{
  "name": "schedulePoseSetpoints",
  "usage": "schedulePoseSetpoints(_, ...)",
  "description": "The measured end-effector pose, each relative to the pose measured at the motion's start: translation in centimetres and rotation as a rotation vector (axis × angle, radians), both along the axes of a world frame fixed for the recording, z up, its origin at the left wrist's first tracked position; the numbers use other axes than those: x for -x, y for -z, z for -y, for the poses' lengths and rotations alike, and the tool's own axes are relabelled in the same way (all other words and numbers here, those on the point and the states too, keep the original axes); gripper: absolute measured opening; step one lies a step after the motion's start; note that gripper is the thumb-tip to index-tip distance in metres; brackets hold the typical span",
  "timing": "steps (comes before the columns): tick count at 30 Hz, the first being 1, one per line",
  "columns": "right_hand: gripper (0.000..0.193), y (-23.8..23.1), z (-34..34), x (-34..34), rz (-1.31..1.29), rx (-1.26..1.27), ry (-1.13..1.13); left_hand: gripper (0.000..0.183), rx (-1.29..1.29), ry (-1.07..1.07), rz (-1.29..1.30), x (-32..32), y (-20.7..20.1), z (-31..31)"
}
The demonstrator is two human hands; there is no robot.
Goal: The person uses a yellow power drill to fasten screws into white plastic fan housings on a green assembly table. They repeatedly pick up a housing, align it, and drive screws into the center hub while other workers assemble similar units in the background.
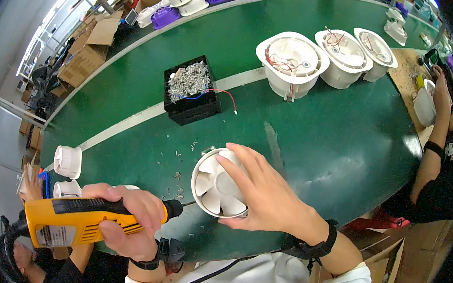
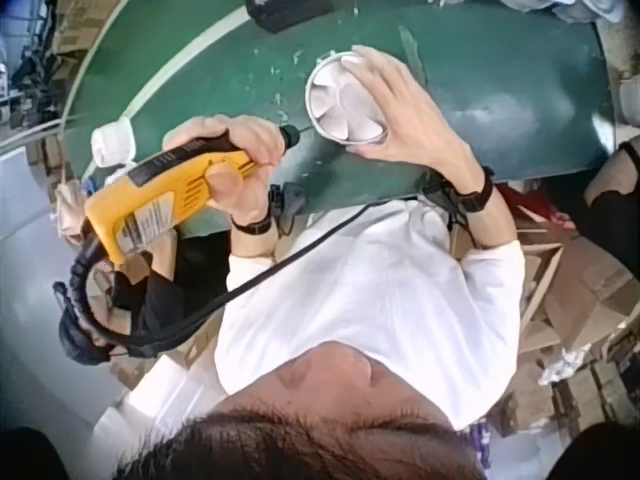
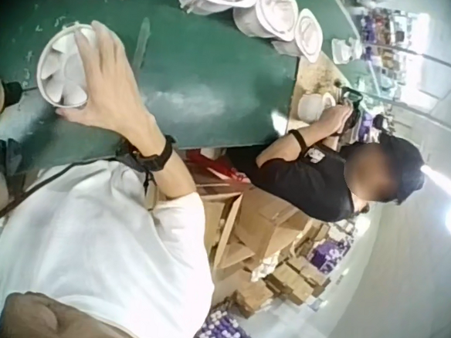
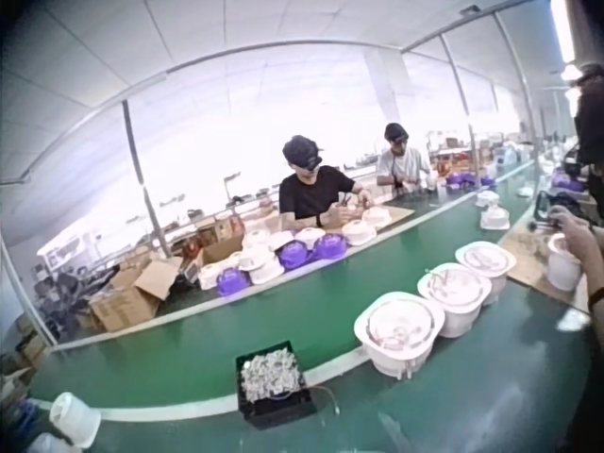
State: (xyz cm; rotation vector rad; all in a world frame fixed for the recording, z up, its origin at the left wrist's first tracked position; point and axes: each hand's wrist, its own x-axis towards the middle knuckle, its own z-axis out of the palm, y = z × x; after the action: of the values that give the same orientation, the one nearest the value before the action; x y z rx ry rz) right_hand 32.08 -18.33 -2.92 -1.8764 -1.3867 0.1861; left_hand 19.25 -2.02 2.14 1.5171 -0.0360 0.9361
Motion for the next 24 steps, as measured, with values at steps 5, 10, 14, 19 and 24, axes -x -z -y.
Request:
schedulePoseSetpoints(5,0.093,0.1,-0.2,-0.1,0.002,0.004,-0.005,0.053,0.125,0.046,-0.059,0.7,-0.4,-0.2)
schedulePoseSetpoints(10,0.093,0.3,-0.3,-0.1,0.007,-0.005,0.005,0.048,0.043,0.025,-0.026,-0.5,0.4,-0.4)
schedulePoseSetpoints(14,0.093,0.5,-1.0,-0.3,0.014,-0.044,0.004,0.046,0.027,0.024,-0.034,-0.9,0.0,-0.9)
schedulePoseSetpoints(19,0.092,0.8,-1.9,-0.8,0.025,-0.055,0.003,0.049,0.132,0.05,-0.046,-1.3,-0.6,-1.9)
schedulePoseSetpoints(24,0.09,0.6,-2.2,-0.9,0.006,-0.023,0.001,0.049,0.15,0.061,-0.027,-1.8,-0.4,-2.6)
